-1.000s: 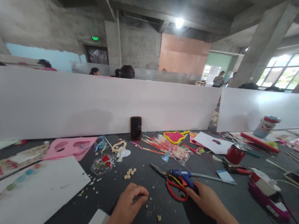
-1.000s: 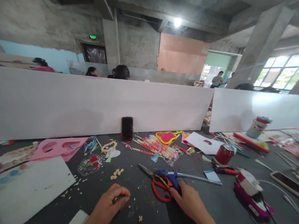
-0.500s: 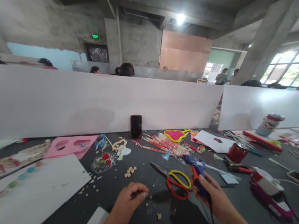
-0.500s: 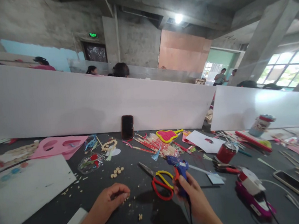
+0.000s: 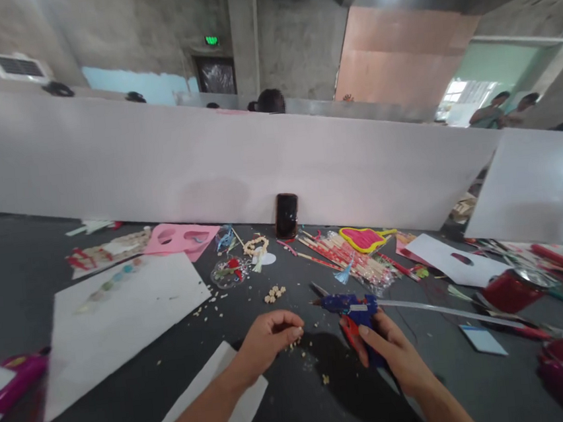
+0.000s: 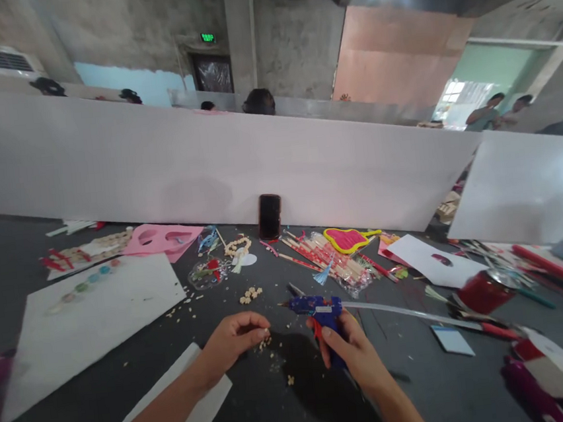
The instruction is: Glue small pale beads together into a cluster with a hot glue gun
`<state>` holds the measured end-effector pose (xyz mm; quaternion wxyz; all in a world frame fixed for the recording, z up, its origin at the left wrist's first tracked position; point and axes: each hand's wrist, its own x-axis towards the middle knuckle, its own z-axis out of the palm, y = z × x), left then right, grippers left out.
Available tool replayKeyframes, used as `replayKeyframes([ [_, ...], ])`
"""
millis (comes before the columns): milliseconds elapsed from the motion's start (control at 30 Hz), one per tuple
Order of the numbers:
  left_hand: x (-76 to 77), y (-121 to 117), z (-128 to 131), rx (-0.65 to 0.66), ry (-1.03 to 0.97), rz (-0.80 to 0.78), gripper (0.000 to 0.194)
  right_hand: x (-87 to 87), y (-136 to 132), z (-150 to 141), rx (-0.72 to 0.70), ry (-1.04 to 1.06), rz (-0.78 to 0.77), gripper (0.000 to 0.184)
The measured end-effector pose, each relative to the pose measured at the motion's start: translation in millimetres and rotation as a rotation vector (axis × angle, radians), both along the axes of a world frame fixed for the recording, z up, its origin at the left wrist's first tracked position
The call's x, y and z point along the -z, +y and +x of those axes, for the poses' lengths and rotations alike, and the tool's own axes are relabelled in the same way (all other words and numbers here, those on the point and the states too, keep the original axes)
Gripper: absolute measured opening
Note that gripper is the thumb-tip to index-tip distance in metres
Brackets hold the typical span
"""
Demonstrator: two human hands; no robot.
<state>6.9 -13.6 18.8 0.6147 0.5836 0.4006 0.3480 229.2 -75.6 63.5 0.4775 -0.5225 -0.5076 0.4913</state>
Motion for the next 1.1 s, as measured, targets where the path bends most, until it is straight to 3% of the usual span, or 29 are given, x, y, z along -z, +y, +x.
replayKeyframes([
  [267,-4.8,1,-1,-0.069,-0.071,-0.054,0.029,23.4,-2,2,-0.131,0.180,-0.085,0.031],
  [1100,-3.3,1,1,-0.108,-0.041,-0.041,0.021,32.1,-3,-7,-0.142,0.102,-0.027,0.023],
])
